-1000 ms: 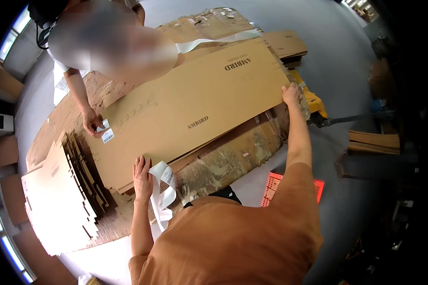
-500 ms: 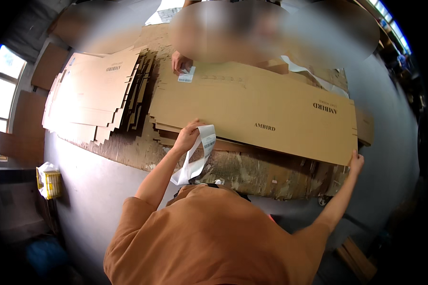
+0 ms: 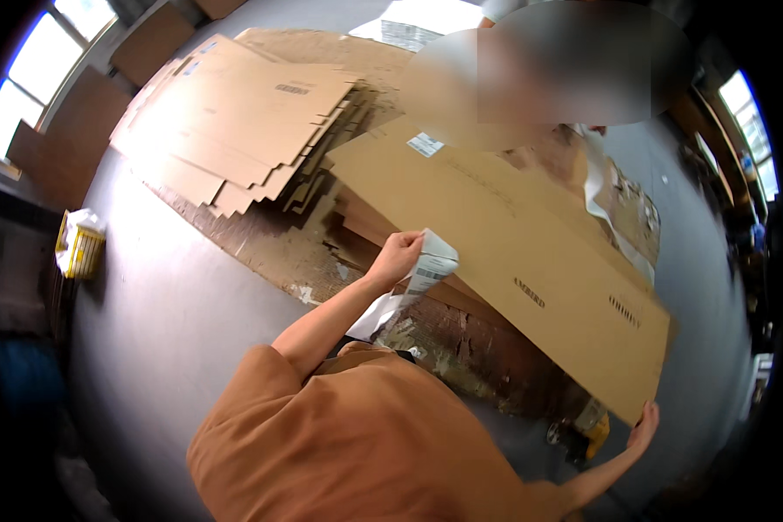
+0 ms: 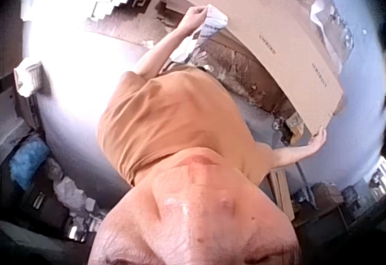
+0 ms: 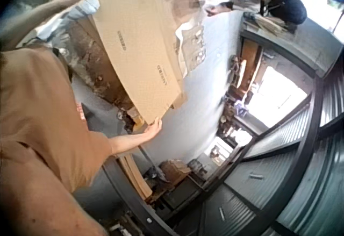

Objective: The person repeatedly peels shipping labels from a roll and sticks them onto flat cardboard pieces on a table. A coworker performs the same task across the table. The labeled cardboard pieces are stacked as they are completed.

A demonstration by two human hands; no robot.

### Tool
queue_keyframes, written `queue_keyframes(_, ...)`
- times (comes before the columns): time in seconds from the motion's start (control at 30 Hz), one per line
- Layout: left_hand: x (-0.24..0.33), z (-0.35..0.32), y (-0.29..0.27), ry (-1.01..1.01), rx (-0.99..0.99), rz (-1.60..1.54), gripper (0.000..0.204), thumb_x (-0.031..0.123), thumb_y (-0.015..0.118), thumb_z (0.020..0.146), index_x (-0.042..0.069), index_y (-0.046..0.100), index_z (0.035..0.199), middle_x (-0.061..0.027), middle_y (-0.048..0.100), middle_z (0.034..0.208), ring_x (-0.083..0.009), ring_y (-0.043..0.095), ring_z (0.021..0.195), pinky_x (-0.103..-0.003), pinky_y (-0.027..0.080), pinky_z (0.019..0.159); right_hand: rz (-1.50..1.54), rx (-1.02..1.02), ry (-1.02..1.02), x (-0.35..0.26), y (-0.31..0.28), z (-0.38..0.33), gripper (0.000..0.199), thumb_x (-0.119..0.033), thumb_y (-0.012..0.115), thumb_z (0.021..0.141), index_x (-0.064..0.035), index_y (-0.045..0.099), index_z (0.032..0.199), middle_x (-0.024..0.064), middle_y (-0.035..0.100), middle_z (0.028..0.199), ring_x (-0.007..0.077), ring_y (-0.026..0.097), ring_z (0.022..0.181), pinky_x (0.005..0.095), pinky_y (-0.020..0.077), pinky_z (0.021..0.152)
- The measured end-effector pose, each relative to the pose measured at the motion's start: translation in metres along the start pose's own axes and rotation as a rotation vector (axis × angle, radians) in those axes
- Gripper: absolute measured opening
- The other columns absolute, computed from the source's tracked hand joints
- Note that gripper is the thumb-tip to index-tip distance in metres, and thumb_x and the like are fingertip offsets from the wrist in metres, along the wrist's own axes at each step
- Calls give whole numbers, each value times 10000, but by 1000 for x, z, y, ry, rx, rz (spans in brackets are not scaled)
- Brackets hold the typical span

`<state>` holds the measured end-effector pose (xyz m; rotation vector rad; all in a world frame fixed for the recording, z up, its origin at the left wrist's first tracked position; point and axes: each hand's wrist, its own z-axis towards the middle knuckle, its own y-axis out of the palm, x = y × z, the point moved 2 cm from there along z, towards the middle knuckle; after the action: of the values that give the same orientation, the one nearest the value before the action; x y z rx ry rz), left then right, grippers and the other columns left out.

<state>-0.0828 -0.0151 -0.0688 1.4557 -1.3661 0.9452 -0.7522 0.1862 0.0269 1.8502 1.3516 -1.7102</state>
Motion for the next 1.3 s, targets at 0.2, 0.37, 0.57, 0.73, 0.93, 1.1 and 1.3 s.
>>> queue_keyframes(0.2,85,-48,-95,450,271,155,168,38,496,922,-37,641,965,3,614,778,-65,513,704,-236,441,621,325,-138,51,82,138,-22,386,-160,514,942,-16,458,1295,110,562,1196,216,556,1041,340,464,867)
queue_keyframes(0.37,98,-92,-236,678,618,269,359,-101,512,817,38,630,1126,-70,563,1106,-133,592,874,-258,506,687,626,-506,142,26,414,-54,506,-121,532,910,-32,368,1380,128,450,1345,265,439,1216,417,397,985)
queue_keyframes(0.57,82,-163,-283,672,900,671,332,-168,520,750,9,684,978,-78,593,1020,-158,607,858,-257,513,748,783,-843,227,-99,703,-179,376,-54,523,898,-153,396,1238,76,453,1258,233,482,1068,417,466,709)
queue_keyframes(0.73,76,-187,-291,714,1060,1106,217,-141,641,693,10,678,845,-93,646,981,-249,618,937,-311,516,779,826,-974,325,-118,857,-263,297,-33,458,926,-115,317,1175,91,434,1232,217,513,1041,392,505,758)
queue_keyframes(0.93,68,-179,-295,398,1023,483,217,-143,577,742,3,660,881,-64,657,904,-121,610,830,-234,496,728,25,-1241,-11,-112,884,-265,270,-226,426,982,7,525,1074,80,616,899,156,636,703,259,522,554)
queue_keyframes(1.1,96,-135,-287,577,859,194,203,-110,584,793,-5,665,948,-30,663,864,-85,597,805,-206,481,732,167,-1498,-280,-167,785,-293,372,-213,518,965,13,461,1256,89,611,1023,132,581,950,274,481,843)
queue_keyframes(1.3,180,-91,-243,813,457,281,246,-139,515,811,13,675,920,-23,663,830,-91,618,784,-220,497,723,538,-1471,-594,-265,685,-325,428,-89,579,921,20,415,1302,108,608,1035,138,586,950,266,484,841)
